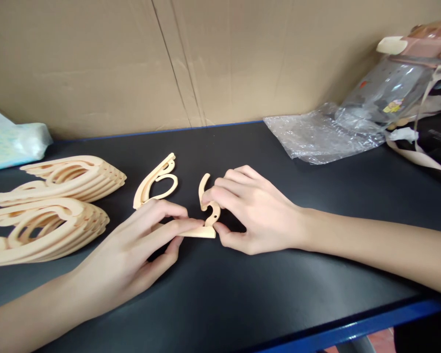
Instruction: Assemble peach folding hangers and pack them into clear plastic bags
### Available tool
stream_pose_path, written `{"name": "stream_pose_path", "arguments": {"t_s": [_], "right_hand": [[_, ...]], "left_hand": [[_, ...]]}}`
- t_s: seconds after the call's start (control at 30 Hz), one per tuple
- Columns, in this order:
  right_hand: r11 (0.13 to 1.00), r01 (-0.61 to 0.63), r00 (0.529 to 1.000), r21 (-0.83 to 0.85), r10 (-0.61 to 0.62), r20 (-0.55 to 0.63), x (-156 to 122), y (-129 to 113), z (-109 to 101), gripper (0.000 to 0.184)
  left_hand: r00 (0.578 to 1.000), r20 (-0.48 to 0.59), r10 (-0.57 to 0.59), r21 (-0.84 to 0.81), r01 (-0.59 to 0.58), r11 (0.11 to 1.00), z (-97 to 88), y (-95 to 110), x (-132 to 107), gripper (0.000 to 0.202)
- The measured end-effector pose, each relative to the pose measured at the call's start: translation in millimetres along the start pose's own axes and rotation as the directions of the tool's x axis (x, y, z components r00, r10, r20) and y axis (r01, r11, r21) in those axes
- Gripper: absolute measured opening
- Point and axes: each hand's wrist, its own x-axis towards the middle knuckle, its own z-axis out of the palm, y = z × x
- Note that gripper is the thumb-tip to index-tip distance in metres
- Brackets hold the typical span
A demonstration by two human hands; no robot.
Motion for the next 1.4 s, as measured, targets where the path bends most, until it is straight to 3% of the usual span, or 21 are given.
{"name": "stream_pose_path", "arguments": {"t_s": [0.17, 0.3, 0.43, 0.63, 0.83, 1.03, 1.2, 1.4], "right_hand": [[0.998, -0.043, 0.998, 0.046, 0.041, 0.052, 0.7, 1.3, -0.6, 0.021], [0.991, 0.029, 0.996, 0.133, -0.040, 0.082, -0.1, 2.5, -1.4, 0.026], [0.985, 0.084, 0.991, 0.152, -0.098, 0.087, -0.3, 3.0, -1.1, 0.048], [0.975, 0.122, 0.987, 0.188, -0.140, 0.084, -1.8, 2.3, 0.1, 0.066], [0.977, 0.141, 0.985, 0.159, -0.155, 0.077, -1.7, 0.5, 0.3, 0.049], [0.977, 0.152, 0.984, 0.147, -0.164, 0.070, -1.9, -0.1, 1.1, 0.045], [0.989, 0.128, 0.990, 0.067, -0.131, 0.047, -2.5, 3.3, 4.1, 0.045], [0.997, -0.010, 1.000, -0.073, 0.011, 0.020, -1.9, 4.6, 5.0, 0.037]], "left_hand": [[0.998, -0.053, 0.026, 0.000, -0.026, 1.000, 1.1, 0.6, 0.5, 0.035], [0.997, -0.052, 0.056, 0.002, -0.056, 0.998, 0.2, 0.3, 1.1, 0.029], [0.996, -0.073, 0.043, 0.026, -0.041, 0.999, 0.0, 0.1, 1.2, 0.028], [0.994, -0.105, -0.025, 0.125, 0.038, 0.991, 1.3, -1.7, 1.7, 0.023], [0.973, -0.107, -0.203, 0.127, 0.216, 0.968, 0.5, -3.2, 3.6, 0.040], [0.894, -0.063, -0.443, 0.180, 0.447, 0.876, 3.9, -7.5, 0.6, 0.064], [0.906, -0.060, -0.419, 0.147, 0.423, 0.894, 4.6, -7.6, 1.2, 0.064], [0.936, -0.054, -0.348, 0.167, 0.352, 0.921, 0.2, -5.0, 1.6, 0.051]]}}
